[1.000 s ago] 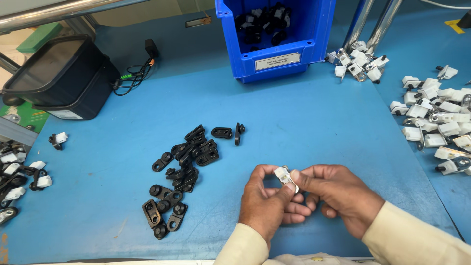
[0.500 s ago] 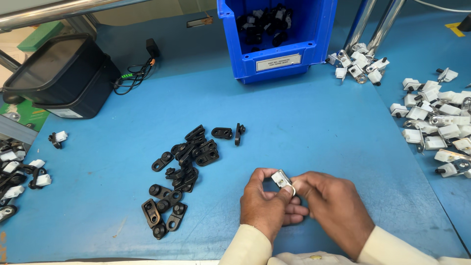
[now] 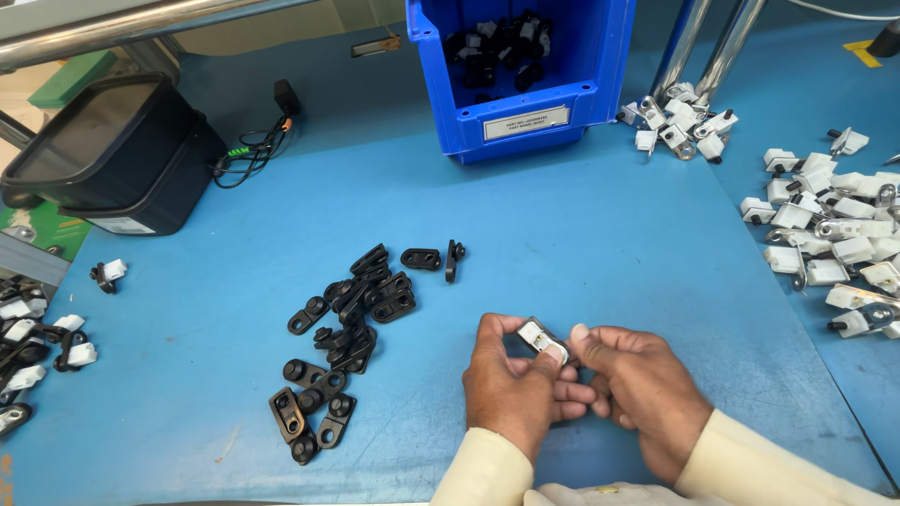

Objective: The person repeatedly picks a black plastic bracket and a white electrical component, aligns them, and presses them together to form an assembly. The person places each completed assembly into a blue bin and continues the process with new parts from the piles on the table.

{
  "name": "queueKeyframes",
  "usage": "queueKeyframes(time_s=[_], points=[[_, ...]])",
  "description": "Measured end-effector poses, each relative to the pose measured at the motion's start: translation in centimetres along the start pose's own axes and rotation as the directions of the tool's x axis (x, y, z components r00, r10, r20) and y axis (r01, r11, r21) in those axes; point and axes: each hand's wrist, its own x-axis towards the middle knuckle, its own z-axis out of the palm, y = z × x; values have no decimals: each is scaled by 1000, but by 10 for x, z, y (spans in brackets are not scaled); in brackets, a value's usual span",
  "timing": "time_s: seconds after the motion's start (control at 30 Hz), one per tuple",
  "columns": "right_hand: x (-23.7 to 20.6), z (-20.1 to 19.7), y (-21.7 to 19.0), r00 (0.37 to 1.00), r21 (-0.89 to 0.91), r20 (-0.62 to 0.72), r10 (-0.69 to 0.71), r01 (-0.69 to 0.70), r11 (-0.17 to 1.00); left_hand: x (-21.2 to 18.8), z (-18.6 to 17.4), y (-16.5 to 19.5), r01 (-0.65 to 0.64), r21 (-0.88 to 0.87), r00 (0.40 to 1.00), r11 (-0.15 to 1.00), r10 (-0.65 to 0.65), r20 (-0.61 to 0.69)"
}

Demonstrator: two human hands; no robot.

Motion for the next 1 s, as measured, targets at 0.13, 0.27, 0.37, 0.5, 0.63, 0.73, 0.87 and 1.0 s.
queueKeyframes(time_s=[0.13, 0.27, 0.37, 0.5, 0.63, 0.73, 0.87, 1.0], points=[[2, -7, -3, 1000, -83, 25, -4, 6, 997, 0, -1, 0, 4, 30, 1000, 1000, -4, 21], [8, -5, 9, 993, -21, -23, -113, 112, 993, -5, 5, -4, -14, 39, 1000, 999, 15, -18], [13, -5, 17, 992, 44, -93, -90, 94, 995, -8, 9, -5, -35, 8, 998, 999, 36, -44], [10, -14, 15, 994, -43, 12, -107, 107, 993, -8, 10, -6, -3, -12, 997, 1000, 2, -74], [1, -15, 6, 995, -157, 32, -93, 97, 983, -10, 8, -7, 47, -51, 998, 998, -49, -36], [2, -17, -6, 988, -271, 86, -128, 147, 951, -12, 1, -5, 66, 13, 997, 998, -66, 31], [8, -28, -25, 972, -597, 177, -154, 230, 769, -17, -15, 0, 66, 172, 986, 983, -90, 140], [12, -31, -33, 924, -593, 258, -284, 383, 708, -16, -15, 7, 109, 108, 985, 988, -122, 119]])
